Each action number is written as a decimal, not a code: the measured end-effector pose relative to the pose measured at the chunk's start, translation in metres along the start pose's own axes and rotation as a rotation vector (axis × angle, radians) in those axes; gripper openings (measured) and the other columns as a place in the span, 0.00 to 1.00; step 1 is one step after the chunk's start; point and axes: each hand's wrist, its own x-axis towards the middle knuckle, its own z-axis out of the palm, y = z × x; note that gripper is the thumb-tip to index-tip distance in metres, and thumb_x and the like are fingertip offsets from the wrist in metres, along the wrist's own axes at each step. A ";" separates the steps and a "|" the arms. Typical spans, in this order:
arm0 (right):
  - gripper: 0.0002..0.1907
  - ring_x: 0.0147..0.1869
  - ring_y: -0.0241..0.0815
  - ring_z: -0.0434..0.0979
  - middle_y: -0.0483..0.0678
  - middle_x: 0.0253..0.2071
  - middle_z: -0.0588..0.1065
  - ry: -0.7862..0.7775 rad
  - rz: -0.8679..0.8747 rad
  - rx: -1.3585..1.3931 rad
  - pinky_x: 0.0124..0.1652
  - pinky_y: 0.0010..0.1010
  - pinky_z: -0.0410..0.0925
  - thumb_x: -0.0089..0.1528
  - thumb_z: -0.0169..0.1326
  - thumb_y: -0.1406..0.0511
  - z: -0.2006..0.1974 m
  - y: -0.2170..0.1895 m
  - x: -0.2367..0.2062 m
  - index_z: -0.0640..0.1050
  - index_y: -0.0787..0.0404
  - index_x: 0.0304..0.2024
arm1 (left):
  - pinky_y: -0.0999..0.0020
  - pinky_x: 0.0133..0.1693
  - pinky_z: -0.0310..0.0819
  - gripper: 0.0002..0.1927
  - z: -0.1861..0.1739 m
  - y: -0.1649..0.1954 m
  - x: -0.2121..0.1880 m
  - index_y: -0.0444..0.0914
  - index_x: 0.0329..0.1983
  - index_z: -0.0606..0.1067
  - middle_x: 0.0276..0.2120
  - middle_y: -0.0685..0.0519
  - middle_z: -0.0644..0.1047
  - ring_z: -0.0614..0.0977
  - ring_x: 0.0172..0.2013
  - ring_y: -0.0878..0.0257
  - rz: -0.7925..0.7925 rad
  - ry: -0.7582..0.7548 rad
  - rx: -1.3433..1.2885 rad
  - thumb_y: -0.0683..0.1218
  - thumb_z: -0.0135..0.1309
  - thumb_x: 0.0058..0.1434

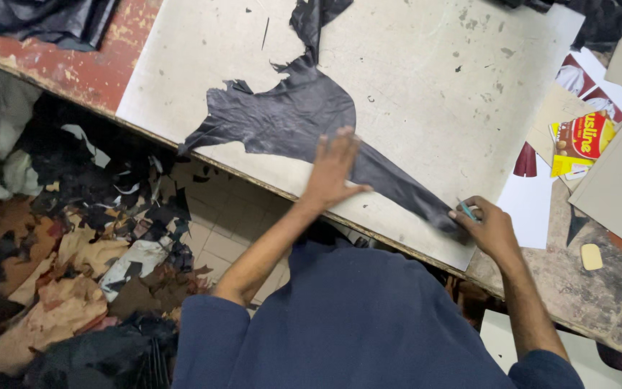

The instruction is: The person uses a utility knife to cut a yellow and red printed sheet, then cuts a piece of black flexible material using a white paper template as a guide. The person also cuts a curved shape from the black material using the printed sheet as a template. Cut pieces are set aside on the table.

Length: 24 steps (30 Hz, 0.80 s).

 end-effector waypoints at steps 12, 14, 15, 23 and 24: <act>0.23 0.41 0.58 0.82 0.57 0.36 0.81 0.138 -0.009 -0.258 0.40 0.48 0.72 0.58 0.64 0.57 -0.027 0.031 -0.030 0.77 0.59 0.52 | 0.43 0.74 0.33 0.50 0.032 0.040 0.025 0.35 0.78 0.53 0.78 0.41 0.50 0.48 0.78 0.49 0.045 -0.063 -0.259 0.70 0.50 0.64; 0.22 0.41 0.54 0.83 0.55 0.36 0.82 0.103 0.099 -0.182 0.40 0.47 0.72 0.59 0.63 0.56 -0.040 0.045 -0.039 0.77 0.59 0.52 | 0.45 0.75 0.22 0.49 -0.004 -0.040 0.012 0.40 0.83 0.36 0.81 0.44 0.35 0.35 0.80 0.50 -0.303 -0.039 -0.065 0.69 0.41 0.74; 0.20 0.41 0.54 0.83 0.55 0.37 0.82 0.139 0.126 -0.151 0.40 0.46 0.72 0.59 0.63 0.58 -0.046 0.055 -0.043 0.78 0.60 0.50 | 0.45 0.76 0.20 0.50 -0.021 -0.075 0.005 0.39 0.83 0.34 0.81 0.43 0.34 0.34 0.81 0.48 -0.562 -0.027 -0.070 0.69 0.40 0.73; 0.15 0.49 0.56 0.82 0.58 0.46 0.80 0.655 0.050 -0.104 0.48 0.44 0.73 0.58 0.63 0.67 -0.096 0.143 -0.028 0.81 0.64 0.47 | 0.34 0.73 0.29 0.43 -0.048 -0.139 -0.033 0.34 0.82 0.48 0.79 0.33 0.42 0.43 0.79 0.39 -0.936 0.203 -0.007 0.69 0.30 0.78; 0.16 0.50 0.58 0.81 0.59 0.48 0.79 0.678 0.055 -0.137 0.48 0.45 0.73 0.59 0.64 0.67 -0.099 0.147 -0.021 0.81 0.62 0.49 | 0.34 0.74 0.29 0.42 -0.047 -0.138 -0.032 0.35 0.83 0.49 0.79 0.33 0.42 0.42 0.79 0.39 -0.952 0.221 0.004 0.68 0.30 0.78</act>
